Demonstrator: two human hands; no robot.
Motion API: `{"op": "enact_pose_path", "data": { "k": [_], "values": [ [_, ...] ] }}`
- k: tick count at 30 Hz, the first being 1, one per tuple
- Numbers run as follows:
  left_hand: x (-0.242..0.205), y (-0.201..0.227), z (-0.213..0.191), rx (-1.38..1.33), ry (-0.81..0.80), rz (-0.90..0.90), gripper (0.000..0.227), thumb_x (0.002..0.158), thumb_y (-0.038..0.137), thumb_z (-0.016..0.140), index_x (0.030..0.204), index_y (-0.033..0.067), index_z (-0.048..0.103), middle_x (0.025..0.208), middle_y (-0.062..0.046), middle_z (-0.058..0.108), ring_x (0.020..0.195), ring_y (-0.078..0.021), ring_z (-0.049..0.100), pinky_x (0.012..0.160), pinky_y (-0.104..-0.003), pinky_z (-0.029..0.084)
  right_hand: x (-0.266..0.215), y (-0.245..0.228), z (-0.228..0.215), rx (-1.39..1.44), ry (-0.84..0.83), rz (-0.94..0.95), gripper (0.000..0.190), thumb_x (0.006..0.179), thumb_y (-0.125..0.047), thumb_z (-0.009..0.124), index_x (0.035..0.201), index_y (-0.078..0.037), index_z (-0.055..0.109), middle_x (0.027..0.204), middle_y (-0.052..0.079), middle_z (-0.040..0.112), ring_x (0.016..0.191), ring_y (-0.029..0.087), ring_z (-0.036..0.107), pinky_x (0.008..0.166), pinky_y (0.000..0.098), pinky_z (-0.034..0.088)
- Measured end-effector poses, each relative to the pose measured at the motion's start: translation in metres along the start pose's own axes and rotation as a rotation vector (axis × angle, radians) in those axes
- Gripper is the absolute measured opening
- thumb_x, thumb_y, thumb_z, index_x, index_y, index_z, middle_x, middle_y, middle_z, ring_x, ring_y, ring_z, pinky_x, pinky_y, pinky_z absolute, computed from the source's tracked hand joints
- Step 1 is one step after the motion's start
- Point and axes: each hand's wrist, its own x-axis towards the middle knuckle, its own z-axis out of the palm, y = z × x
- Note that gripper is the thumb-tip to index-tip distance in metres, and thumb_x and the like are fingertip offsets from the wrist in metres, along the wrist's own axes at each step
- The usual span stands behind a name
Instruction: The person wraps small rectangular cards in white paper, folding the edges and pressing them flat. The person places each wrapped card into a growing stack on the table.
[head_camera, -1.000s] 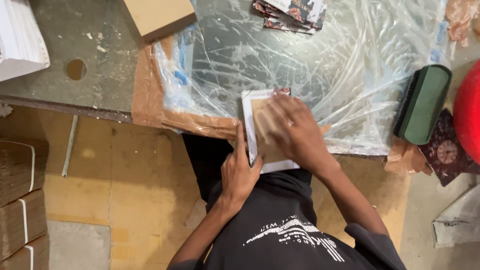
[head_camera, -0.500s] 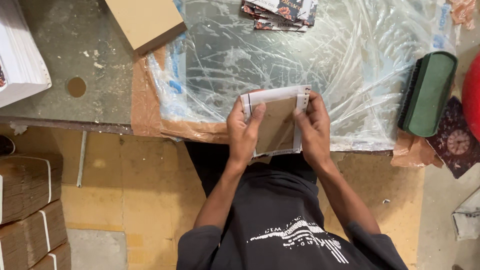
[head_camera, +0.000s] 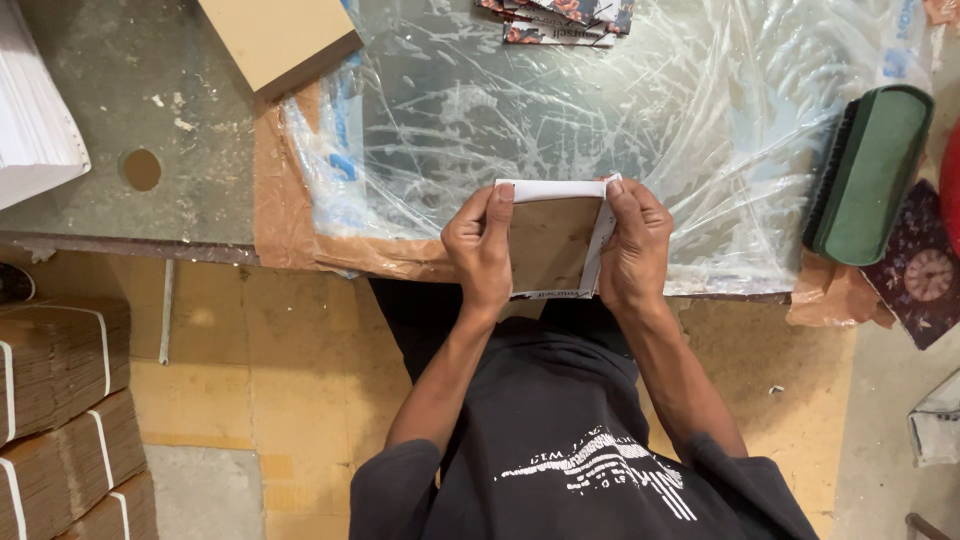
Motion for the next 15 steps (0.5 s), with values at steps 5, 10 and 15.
{"op": "enact_pose_path", "data": {
  "k": [5, 10, 15],
  "values": [
    [0.005, 0.005, 0.001, -0.15, -0.09, -0.04, 0.02, 0.102, 0.014, 0.069, 0.113, -0.0025, 0.073, 0.091, 0.004, 0.069, 0.077, -0.0021, 0.054, 0.07, -0.019, 0.045, 0.006, -0.004, 0.002, 0.017, -0.056, -0.054, 0.009, 0.1, -0.003, 0.069, 0.108, 0.0, 0.07, 0.106, 0.008, 0.072, 0.102, 0.013, 0.065, 0.097, 0.0284, 0.051],
    [0.007, 0.001, -0.004, -0.191, -0.213, -0.045, 0.02, 0.103, 0.008, 0.069, 0.12, -0.0015, 0.068, 0.111, -0.007, 0.076, 0.095, -0.0083, 0.069, 0.088, -0.024, 0.057, 0.002, -0.013, 0.012, -0.014, -0.1, -0.119, 0.014, 0.1, 0.006, 0.068, 0.113, 0.001, 0.065, 0.119, 0.016, 0.074, 0.116, 0.021, 0.068, 0.109, 0.0348, 0.052],
    [0.016, 0.003, -0.013, 0.116, -0.371, 0.128, 0.064, 0.093, -0.002, 0.075, 0.15, 0.0051, 0.047, 0.147, -0.02, 0.055, 0.129, -0.0245, 0.061, 0.11, -0.039, 0.053, 0.005, -0.037, 0.019, -0.271, -0.285, 0.001, 0.059, 0.088, 0.004, 0.068, 0.143, -0.007, 0.049, 0.124, 0.006, 0.069, 0.114, 0.016, 0.066, 0.105, 0.0327, 0.052]
  ]
}}
